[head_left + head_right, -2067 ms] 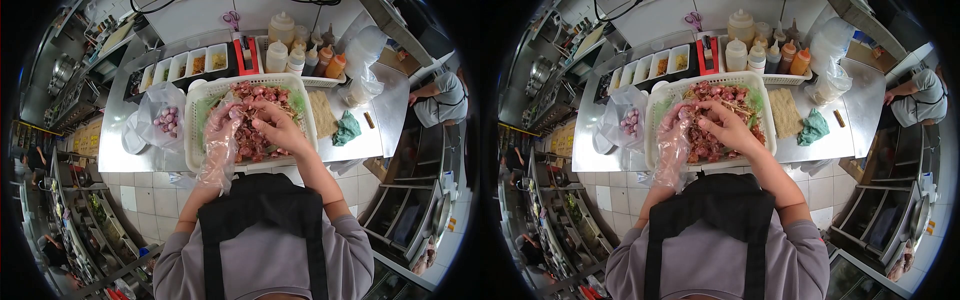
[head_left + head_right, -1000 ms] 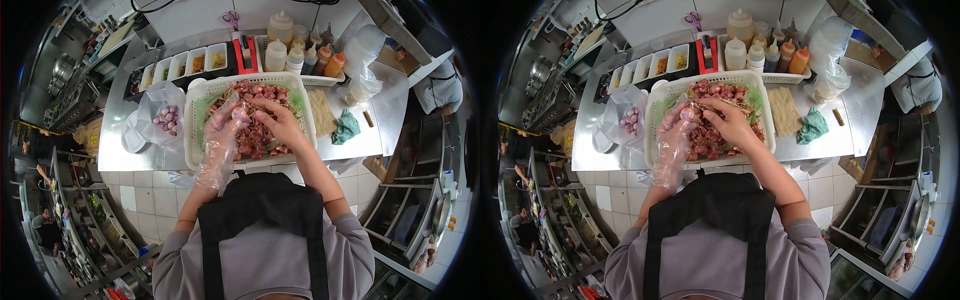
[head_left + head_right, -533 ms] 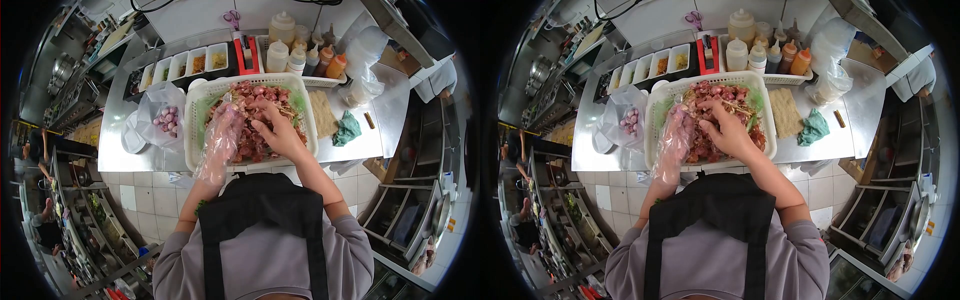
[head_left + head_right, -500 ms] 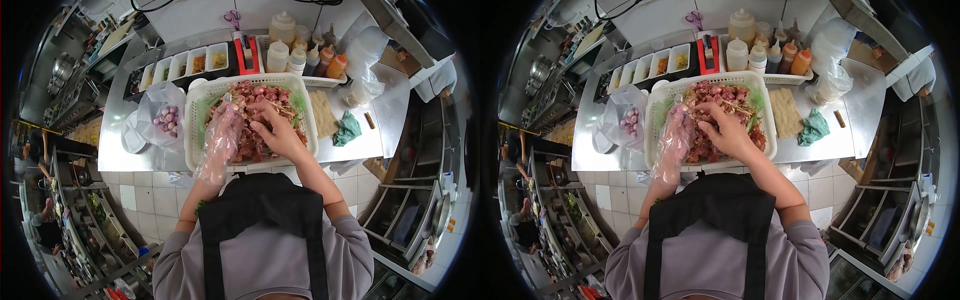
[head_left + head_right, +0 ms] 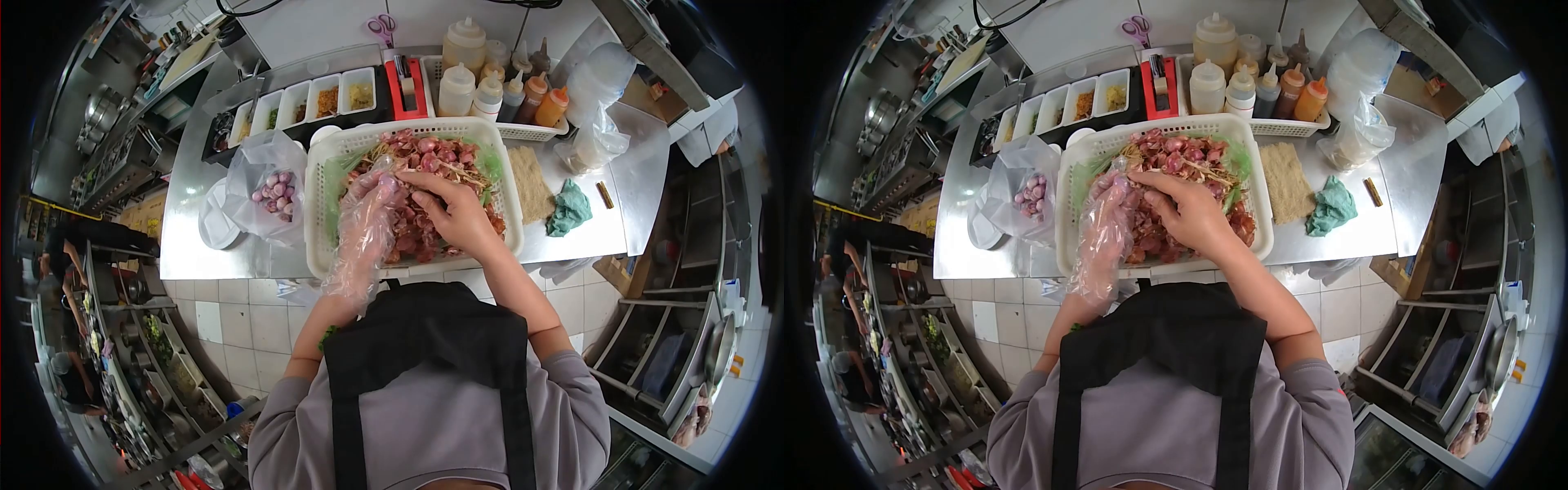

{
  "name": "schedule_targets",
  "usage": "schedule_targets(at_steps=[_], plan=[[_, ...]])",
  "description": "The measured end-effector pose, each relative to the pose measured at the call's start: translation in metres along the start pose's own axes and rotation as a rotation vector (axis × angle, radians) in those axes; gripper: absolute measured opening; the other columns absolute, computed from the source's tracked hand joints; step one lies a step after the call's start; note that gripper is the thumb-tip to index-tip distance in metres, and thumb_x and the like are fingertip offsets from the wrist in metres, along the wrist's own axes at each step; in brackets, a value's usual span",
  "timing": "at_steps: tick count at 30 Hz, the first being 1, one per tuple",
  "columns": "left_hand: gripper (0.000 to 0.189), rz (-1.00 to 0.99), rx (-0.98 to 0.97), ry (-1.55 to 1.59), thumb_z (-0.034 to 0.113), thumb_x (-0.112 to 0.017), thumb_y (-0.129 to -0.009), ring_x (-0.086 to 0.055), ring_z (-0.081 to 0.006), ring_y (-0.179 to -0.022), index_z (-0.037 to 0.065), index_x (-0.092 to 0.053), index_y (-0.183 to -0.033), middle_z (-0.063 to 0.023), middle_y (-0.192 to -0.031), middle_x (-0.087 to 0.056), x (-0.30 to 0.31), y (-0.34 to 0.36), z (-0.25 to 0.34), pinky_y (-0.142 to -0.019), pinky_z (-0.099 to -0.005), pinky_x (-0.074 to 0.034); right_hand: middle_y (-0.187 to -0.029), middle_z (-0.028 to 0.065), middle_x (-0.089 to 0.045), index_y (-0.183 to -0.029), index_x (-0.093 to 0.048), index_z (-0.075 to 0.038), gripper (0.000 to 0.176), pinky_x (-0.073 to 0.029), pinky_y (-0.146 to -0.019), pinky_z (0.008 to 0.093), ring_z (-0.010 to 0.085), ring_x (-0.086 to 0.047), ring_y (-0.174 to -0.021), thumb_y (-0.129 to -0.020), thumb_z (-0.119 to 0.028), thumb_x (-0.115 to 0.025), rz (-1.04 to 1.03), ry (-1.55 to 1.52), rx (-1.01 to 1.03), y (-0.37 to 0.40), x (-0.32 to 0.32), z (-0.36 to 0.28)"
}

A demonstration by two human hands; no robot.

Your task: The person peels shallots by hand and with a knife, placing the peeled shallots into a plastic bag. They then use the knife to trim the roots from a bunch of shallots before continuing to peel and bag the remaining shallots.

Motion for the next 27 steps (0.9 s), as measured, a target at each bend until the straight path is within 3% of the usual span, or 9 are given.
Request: schedule_targets(at_steps=[3, 5, 8, 10, 13, 15, 16, 22, 27], plan=[[0.03, -0.026, 0.015, 0.003, 0.008, -0.064, -0.085, -0.061, -0.0155, -0.086, 0.001, -0.053, -0.112, -0.0084, -0.1, -0.06, 0.005, -0.006, 0.0, -0.076, -0.0269, -0.052, -0.111, 0.0133, -0.063, -0.12, -0.058, -0.011, 0.031, -0.046, -0.088, 0.0318, 0.0268, -0.061, -0.103, -0.089, -0.008, -0.054, 0.041, -0.109, -0.037, 0.0, 0.002, 0.002], [0.032, -0.08, 0.01, 0.058, 0.008, -0.065, -0.084, -0.061, -0.0157, -0.085, 0.0, -0.054, -0.113, -0.0085, -0.1, -0.061, 0.009, -0.009, 0.0, -0.076, -0.0269, -0.052, -0.116, 0.0079, -0.061, -0.121, -0.057, -0.006, 0.03, -0.039, -0.096, 0.0293, 0.0173, -0.054, -0.111, -0.091, -0.007, -0.053, 0.01, -0.176, -0.148, 0.001, 0.007, -0.001], [0.033, -0.085, 0.051, 0.05, 0.006, -0.065, -0.083, -0.061, -0.0155, -0.084, 0.0, -0.054, -0.114, -0.0096, -0.102, -0.061, 0.014, -0.011, 0.003, -0.075, -0.0268, -0.053, -0.118, 0.0074, -0.061, -0.121, -0.057, -0.005, 0.031, -0.038, -0.098, 0.0295, 0.0174, -0.053, -0.114, -0.091, -0.006, -0.053, -0.024, -0.219, -0.151, 0.003, 0.004, -0.014], [0.029, -0.224, 0.022, 0.038, 0.004, -0.065, -0.083, -0.062, -0.0158, -0.083, -0.001, -0.057, -0.11, -0.0111, -0.102, -0.061, 0.018, -0.015, 0.002, -0.074, -0.0268, -0.053, -0.118, 0.0077, -0.061, -0.122, -0.057, -0.005, 0.031, -0.038, -0.098, 0.0295, 0.0176, -0.053, -0.114, -0.09, -0.005, -0.053, -0.024, -0.235, -0.152, 0.005, 0.002, -0.02], [0.026, -0.176, 0.023, -0.017, 0.003, -0.066, -0.083, -0.062, -0.0157, -0.083, -0.002, -0.059, -0.107, -0.0122, -0.102, -0.062, 0.015, -0.011, 0.009, -0.073, -0.0265, -0.053, -0.118, 0.0083, -0.061, -0.121, -0.057, -0.005, 0.032, -0.039, -0.098, 0.0294, 0.0184, -0.054, -0.113, -0.089, -0.003, -0.053, -0.047, -0.104, -0.136, 0.005, -0.003, -0.022], [0.026, -0.174, 0.02, -0.05, 0.003, -0.066, -0.082, -0.061, -0.0154, -0.083, -0.002, -0.06, -0.107, -0.0119, -0.101, -0.062, 0.013, -0.007, 0.018, -0.073, -0.0264, -0.053, -0.117, 0.013, -0.061, -0.12, -0.057, -0.01, 0.033, -0.045, -0.091, 0.0333, 0.0291, -0.058, -0.108, -0.087, -0.004, -0.055, 0.015, -0.062, -0.05, 0.006, -0.007, -0.021], [0.026, -0.171, 0.012, -0.082, 0.003, -0.067, -0.082, -0.061, -0.0151, -0.083, -0.002, -0.06, -0.107, -0.0116, -0.101, -0.062, 0.014, -0.007, 0.02, -0.072, -0.0263, -0.054, -0.117, 0.013, -0.061, -0.12, -0.057, -0.01, 0.033, -0.045, -0.091, 0.0333, 0.0291, -0.058, -0.108, -0.087, -0.004, -0.055, 0.019, -0.06, -0.053, 0.006, -0.01, -0.02], [0.029, -0.231, 0.051, -0.134, 0.004, -0.067, -0.082, -0.061, -0.0143, -0.085, -0.003, -0.059, -0.109, -0.011, -0.102, -0.062, 0.025, -0.017, 0.017, -0.074, -0.0258, -0.053, -0.116, 0.0105, -0.062, -0.121, -0.057, -0.008, 0.032, -0.043, -0.092, 0.0305, 0.022, -0.059, -0.108, -0.089, -0.006, -0.054, 0.093, -0.079, -0.106, 0.01, -0.023, -0.017], [0.035, -0.283, 0.123, -0.039, 0.007, -0.069, -0.081, -0.059, -0.0139, -0.089, -0.003, -0.057, -0.112, -0.0096, -0.104, -0.061, 0.018, -0.003, 0.024, -0.078, -0.0263, -0.051, -0.121, 0.0049, -0.059, -0.121, -0.056, -0.004, 0.03, -0.04, -0.095, 0.0275, 0.0135, -0.052, -0.112, -0.092, -0.01, -0.053, 0.078, -0.423, -0.338, 0.018, -0.023, -0.016]])
Point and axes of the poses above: each hand's wrist, its own y-axis away from the middle knuckle, its own x-axis out of the back of the hand, z = x × y, the point moved 3 cm from there along -y, towards the middle knuckle
